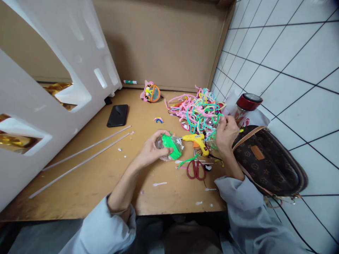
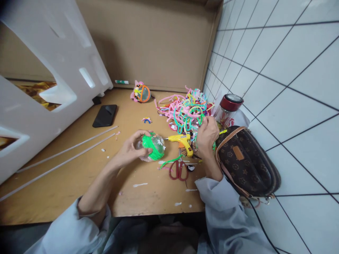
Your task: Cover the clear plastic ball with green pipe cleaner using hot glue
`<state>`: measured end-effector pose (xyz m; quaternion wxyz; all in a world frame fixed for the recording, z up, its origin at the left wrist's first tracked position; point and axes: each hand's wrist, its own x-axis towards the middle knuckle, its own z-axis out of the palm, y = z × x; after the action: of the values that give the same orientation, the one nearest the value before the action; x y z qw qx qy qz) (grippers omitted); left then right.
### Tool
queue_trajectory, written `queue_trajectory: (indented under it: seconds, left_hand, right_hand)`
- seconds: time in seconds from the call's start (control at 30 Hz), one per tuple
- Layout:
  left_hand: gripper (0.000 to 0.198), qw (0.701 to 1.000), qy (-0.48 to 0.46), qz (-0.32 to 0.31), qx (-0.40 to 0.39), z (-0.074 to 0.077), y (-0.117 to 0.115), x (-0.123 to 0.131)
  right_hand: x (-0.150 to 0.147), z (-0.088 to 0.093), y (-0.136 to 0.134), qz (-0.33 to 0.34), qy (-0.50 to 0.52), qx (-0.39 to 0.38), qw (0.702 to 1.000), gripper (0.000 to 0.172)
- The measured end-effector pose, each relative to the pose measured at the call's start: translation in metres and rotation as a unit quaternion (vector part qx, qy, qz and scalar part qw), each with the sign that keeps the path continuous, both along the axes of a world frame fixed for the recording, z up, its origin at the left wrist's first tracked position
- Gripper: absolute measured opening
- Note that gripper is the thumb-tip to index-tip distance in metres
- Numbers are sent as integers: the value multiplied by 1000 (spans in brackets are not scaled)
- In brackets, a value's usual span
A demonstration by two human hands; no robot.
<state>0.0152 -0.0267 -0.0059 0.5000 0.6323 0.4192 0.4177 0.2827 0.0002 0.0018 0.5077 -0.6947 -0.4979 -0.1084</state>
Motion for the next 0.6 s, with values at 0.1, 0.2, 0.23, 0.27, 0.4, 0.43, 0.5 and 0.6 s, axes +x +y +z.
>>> queue_trajectory:
  seconds: [0.1,0.2,0.23,0.27,0.4,0.43,0.5,0.6]
  left_hand:
    - [44,1000,-15,7,-2,1,1,-2]
    - [45,999,-40,8,-12,5,1,-5]
    - [45,999,-43,8,-16,6,1,-6]
    - [46,999,-44,11,-20,8,2,-7]
    - [45,999,-38,15,-25,10,1,-8]
    - [45,999,-35,15,-26,10,1,-8]
    - [44,999,-28,18,-24,9,2,-8]
    - [44,999,-29,30,-23,6,4,-9]
  right_hand:
    - [-4,7,-2,62,168,105,978,23]
    - [-11,16,-5,130,251,171,944,20]
    - [-13,18,-7,140,248,180,942,20]
    - [-15,21,-8,145,239,184,942,21]
    - [-19,30,-15,188,216,190,939,27]
    - [-19,32,-17,215,219,186,933,30]
    - [-20,34,-25,288,227,151,918,38]
    - [-22,34,-40,455,240,6,858,47]
